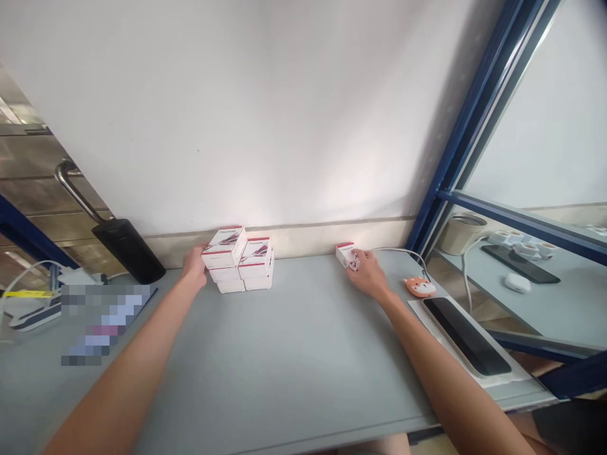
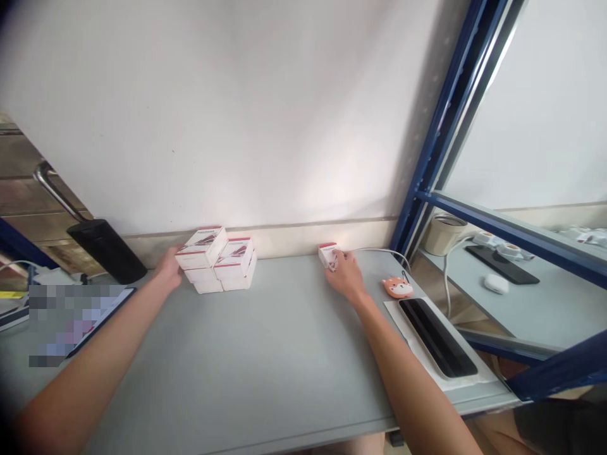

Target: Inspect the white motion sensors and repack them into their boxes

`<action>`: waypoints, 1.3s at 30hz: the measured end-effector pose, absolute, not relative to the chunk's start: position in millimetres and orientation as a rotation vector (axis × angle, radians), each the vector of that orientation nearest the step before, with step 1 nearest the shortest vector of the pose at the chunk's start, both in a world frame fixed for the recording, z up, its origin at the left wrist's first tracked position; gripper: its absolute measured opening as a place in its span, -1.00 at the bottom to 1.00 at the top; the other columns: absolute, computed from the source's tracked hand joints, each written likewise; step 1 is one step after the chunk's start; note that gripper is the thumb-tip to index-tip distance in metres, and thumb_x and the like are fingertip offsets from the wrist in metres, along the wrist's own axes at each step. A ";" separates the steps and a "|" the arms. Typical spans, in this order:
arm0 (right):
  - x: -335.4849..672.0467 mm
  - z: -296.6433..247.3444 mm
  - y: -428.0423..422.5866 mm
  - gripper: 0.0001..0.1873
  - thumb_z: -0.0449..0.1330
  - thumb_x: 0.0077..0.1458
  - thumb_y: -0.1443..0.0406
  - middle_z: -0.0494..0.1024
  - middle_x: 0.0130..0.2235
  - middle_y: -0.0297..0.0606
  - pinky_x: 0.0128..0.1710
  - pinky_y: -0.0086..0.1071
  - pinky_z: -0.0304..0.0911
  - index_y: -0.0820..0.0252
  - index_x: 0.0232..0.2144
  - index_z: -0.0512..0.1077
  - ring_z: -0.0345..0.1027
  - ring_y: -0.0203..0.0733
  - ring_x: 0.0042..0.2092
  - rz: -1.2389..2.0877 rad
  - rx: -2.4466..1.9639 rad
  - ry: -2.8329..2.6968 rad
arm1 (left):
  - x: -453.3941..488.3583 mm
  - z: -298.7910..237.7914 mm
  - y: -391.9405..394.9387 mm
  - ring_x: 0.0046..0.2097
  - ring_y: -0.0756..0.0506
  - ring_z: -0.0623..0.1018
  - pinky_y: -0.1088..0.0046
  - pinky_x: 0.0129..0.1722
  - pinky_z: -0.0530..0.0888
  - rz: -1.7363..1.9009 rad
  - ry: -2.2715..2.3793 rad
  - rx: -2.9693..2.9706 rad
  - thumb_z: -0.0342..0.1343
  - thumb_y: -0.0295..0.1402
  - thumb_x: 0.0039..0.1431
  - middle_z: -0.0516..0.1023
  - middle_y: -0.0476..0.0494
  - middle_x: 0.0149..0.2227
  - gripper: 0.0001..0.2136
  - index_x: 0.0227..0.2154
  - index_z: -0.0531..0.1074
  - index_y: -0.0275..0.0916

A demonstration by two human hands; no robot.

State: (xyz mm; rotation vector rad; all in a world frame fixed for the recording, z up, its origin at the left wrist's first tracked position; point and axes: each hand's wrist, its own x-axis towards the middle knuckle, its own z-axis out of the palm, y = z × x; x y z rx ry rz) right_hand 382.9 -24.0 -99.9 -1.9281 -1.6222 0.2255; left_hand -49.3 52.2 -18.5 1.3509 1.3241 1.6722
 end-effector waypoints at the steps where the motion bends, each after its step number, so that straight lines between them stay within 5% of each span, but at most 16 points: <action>1: 382.1 -99.9 -23.6 -0.35 0.26 0.17 0.23 0.41 0.23 0.09 0.14 -0.12 0.33 0.16 0.30 0.33 0.40 0.16 0.18 0.252 -1.884 -1.629 | -50.3 -19.1 49.8 0.08 -0.26 0.60 0.07 0.05 0.62 1.726 1.376 1.351 0.23 -0.16 0.39 0.54 -0.22 0.15 -0.61 0.15 0.47 -0.26; 4: 374.6 -97.7 -24.4 -0.28 0.30 0.14 0.22 0.46 0.20 0.00 0.12 -0.17 0.38 0.13 0.33 0.31 0.48 0.05 0.10 0.321 -1.731 -1.651 | -49.8 -19.6 32.1 0.07 -0.21 0.60 0.08 0.04 0.61 1.987 1.544 1.366 0.21 -0.17 0.41 0.53 -0.25 0.15 -0.63 0.15 0.46 -0.24; 7: 358.9 -89.6 -31.5 -0.21 0.30 0.17 0.15 0.40 0.30 -0.04 0.17 -0.19 0.38 0.07 0.39 0.21 0.43 0.01 0.19 0.331 -1.583 -1.664 | -39.4 -21.1 1.3 0.15 -0.25 0.48 0.06 0.08 0.45 2.272 1.567 1.486 0.06 -0.31 0.42 0.52 -0.08 -0.01 -0.86 -0.17 0.45 -0.27; 11: 326.7 -70.9 -55.7 -0.22 0.22 0.29 0.01 0.38 0.34 -0.05 0.08 -0.13 0.46 -0.01 0.44 0.09 0.48 0.01 0.12 0.619 -1.283 -1.519 | -2.1 -34.8 -47.5 -0.10 -0.13 0.55 0.19 -0.05 0.53 2.070 1.334 1.878 0.20 -0.27 0.26 0.48 -0.03 -0.30 -0.84 -0.40 0.40 -0.19; 14: 297.9 -60.5 -81.7 -0.41 0.05 0.42 -0.06 0.42 0.34 -0.12 0.12 -0.07 0.46 -0.03 0.37 0.20 0.43 0.06 0.21 0.948 -1.112 -1.481 | 34.1 -51.7 -81.4 -0.03 -0.15 0.65 0.22 -0.05 0.62 1.433 1.118 1.942 0.10 -0.19 0.44 0.60 -0.18 0.00 -0.72 0.12 0.42 -0.09; 16: 281.9 -58.5 -97.5 -0.44 0.02 0.46 -0.06 0.42 0.35 -0.17 0.24 -0.02 0.37 -0.06 0.37 0.22 0.36 0.07 0.29 1.078 -1.008 -1.599 | 51.6 -61.1 -97.3 0.12 -0.19 0.63 0.18 0.00 0.65 1.146 0.882 1.747 0.03 -0.09 0.49 0.51 -0.29 0.22 -0.47 0.40 0.02 0.04; 18: 272.1 -59.8 -108.1 -0.43 0.08 0.46 -0.03 0.37 0.39 -0.20 0.36 0.02 0.23 -0.11 0.40 0.18 0.27 0.06 0.36 1.121 -0.939 -1.739 | 59.1 -67.5 -104.8 0.18 -0.24 0.62 0.13 0.00 0.66 1.075 0.788 1.624 0.10 -0.05 0.46 0.46 -0.34 0.30 -0.24 0.45 -0.32 0.14; 21: 270.5 -64.2 -112.1 -0.39 0.10 0.46 -0.02 0.28 0.44 -0.20 0.40 0.06 0.16 -0.18 0.44 0.11 0.19 0.04 0.40 1.047 -0.932 -1.744 | 54.5 -73.6 -101.6 0.22 -0.27 0.59 0.13 0.04 0.65 1.183 0.969 1.751 0.23 -0.13 0.38 0.46 -0.29 0.31 -0.23 0.43 -0.17 0.16; 26: 276.6 -66.4 -104.7 -0.39 0.20 0.40 0.01 0.46 0.23 -0.15 0.18 -0.04 0.41 -0.17 0.41 0.19 0.42 -0.02 0.15 0.939 -1.021 -1.673 | 41.8 -85.6 -87.3 0.25 -0.31 0.55 -0.03 0.23 0.53 1.130 1.221 2.544 0.34 -0.30 0.27 0.48 -0.18 0.29 -0.40 0.31 0.28 0.13; 34: 284.8 -62.4 -95.9 -0.52 0.25 0.37 -0.01 0.54 0.05 -0.20 -0.09 -0.24 0.45 -0.09 0.25 0.43 0.46 -0.12 -0.06 1.058 -0.984 -1.507 | 39.2 -83.2 -84.6 0.26 -0.32 0.54 -0.02 0.15 0.61 1.113 1.174 2.664 0.32 -0.30 0.29 0.44 -0.25 0.31 -0.35 0.37 0.20 0.07; 39: 287.3 -55.9 -96.4 -0.61 0.15 0.43 -0.04 0.52 -0.32 -0.35 -0.31 -0.35 0.35 -0.07 0.13 0.51 0.37 -0.22 -0.33 1.018 -0.974 -1.265 | 35.3 -81.9 -86.3 0.27 -0.28 0.54 0.09 0.11 0.66 1.116 1.056 2.704 0.26 -0.46 0.27 0.35 -0.26 0.34 -0.34 0.35 0.17 0.07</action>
